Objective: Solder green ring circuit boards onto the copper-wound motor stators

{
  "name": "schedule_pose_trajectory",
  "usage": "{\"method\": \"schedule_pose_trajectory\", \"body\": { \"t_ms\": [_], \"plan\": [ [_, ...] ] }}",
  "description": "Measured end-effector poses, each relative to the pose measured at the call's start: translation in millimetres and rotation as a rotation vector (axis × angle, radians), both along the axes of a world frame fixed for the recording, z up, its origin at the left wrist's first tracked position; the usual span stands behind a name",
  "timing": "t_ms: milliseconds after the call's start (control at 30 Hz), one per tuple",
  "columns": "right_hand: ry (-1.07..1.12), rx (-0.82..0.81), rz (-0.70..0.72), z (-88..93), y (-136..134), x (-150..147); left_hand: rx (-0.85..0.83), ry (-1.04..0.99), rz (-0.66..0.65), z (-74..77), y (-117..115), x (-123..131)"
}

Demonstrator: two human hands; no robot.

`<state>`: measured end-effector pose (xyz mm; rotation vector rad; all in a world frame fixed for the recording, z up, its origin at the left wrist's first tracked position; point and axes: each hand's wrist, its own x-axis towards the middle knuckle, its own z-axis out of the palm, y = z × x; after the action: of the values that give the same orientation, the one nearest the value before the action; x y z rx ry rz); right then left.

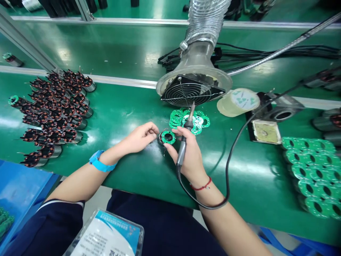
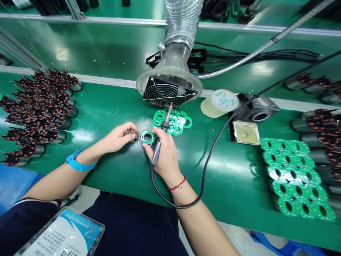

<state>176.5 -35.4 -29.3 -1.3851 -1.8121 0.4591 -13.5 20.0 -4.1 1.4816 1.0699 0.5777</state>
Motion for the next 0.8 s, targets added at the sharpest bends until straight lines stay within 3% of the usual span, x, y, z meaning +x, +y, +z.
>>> {"method": "schedule_pose_trajectory", "body": {
  "t_ms": [167, 333, 433, 600, 800],
  "plan": [
    [-0.020, 0.044, -0.006, -2.9, -1.4, 1.3, -0.145, -0.196, -0.166, 1.2, 1.7, -8.2],
    [-0.088, 0.099, 0.015, 0.2, -3.8, 0.3, -0.240, -0.200, -0.008, -4.5, 0.9, 3.0],
    [-0.133, 0.168, 0.003, 6.9, -6.3, -3.0, -0.189, -0.142, 0.030, -2.7, 0.8, 9.7],
    [-0.163, 0.221, 0.165, 14.8, -8.1, -8.7, -0.082, -0.103, 0.061, 3.5, -0.1, 13.5],
    [-0.143, 0.223, 0.091, 15.7, -7.5, -8.2, -0.007, -0.026, 0.059, 0.8, -2.9, 13.6]
  ]
}}
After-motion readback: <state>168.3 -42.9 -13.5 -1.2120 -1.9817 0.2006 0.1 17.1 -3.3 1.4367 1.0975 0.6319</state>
